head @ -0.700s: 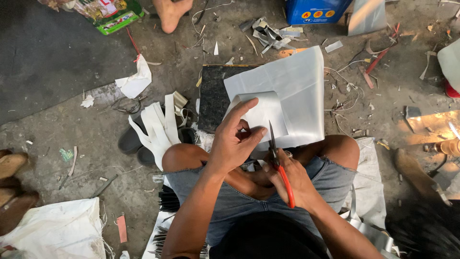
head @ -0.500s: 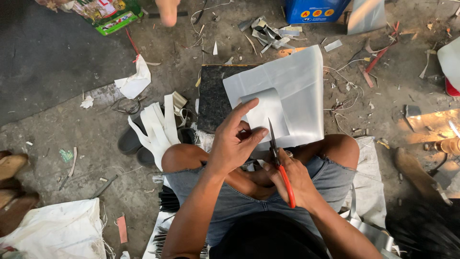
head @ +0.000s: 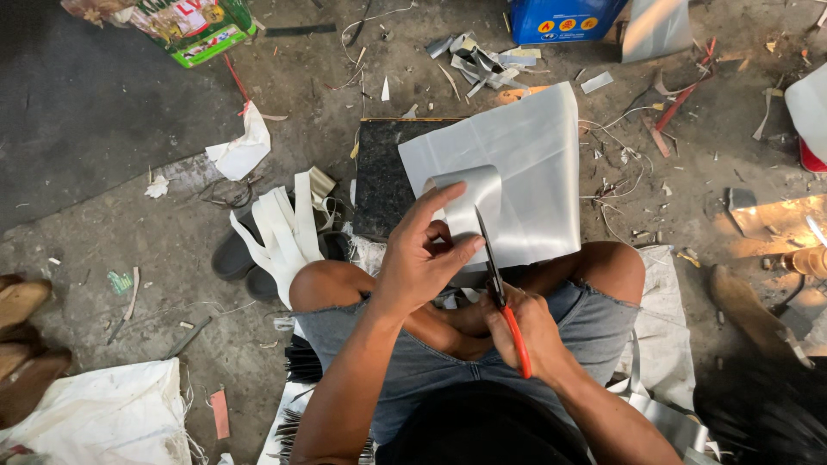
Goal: The person sits on the floor and uses red-handled scissors to cut a large sheet of white material into strips. They repeatedly cut the material, drop the cut pieces onto a pile on the floor, and reposition the remaining sheet to continue cutting.
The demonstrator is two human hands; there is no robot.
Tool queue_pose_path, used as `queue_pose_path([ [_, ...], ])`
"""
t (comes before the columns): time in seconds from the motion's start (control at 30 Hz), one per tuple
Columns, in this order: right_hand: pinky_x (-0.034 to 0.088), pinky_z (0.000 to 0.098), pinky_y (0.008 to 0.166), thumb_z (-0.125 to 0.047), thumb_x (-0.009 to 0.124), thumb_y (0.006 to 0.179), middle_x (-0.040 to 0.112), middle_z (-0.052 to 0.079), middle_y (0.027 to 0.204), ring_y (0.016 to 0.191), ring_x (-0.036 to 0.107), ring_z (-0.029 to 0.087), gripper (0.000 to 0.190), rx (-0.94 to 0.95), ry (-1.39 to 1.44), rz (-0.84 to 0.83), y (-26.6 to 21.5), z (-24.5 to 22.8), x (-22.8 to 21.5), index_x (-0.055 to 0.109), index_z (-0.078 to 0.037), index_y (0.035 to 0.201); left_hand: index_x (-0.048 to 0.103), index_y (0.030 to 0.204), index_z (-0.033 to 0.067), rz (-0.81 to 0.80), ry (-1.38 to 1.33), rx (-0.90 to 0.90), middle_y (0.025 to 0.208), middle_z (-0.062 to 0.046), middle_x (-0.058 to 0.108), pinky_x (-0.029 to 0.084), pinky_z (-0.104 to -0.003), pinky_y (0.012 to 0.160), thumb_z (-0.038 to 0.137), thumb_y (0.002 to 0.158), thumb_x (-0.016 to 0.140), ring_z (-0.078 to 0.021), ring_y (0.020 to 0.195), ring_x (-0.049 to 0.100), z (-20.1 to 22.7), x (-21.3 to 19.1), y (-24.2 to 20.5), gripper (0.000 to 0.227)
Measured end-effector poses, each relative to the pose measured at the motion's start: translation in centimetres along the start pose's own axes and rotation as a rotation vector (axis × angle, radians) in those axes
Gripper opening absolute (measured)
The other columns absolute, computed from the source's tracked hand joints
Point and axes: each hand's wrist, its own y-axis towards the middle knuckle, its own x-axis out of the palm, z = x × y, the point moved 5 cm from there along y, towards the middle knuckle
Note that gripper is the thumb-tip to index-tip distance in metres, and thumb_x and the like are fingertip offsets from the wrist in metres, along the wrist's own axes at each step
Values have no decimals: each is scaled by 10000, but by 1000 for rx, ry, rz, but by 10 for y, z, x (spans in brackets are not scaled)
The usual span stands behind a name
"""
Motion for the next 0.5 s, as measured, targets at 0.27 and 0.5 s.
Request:
queue_pose_path([
  [0.27, 527, 440, 563, -186, 610, 864, 663, 215, 609, 563, 691, 395, 200, 197, -22, -90, -5, 4, 4, 677, -14, 942, 501, 1521, 79, 79, -378, -276, 1298, -148, 610, 592, -276, 788, 19, 886, 804, -152, 984, 650, -32, -15, 5, 707],
  [0.5, 536, 501, 656, -252, 652, 900, 666, 272, 739, 777, 682, 485, 303, 96, -153, -31, 9, 8, 3, 603, 38, 970, 315, 1593, 98, -25, -201, -70, 1573, -87, 431, 639, -284, 889, -56, 918, 727, -178, 1159, 661, -7, 0, 2, 806],
])
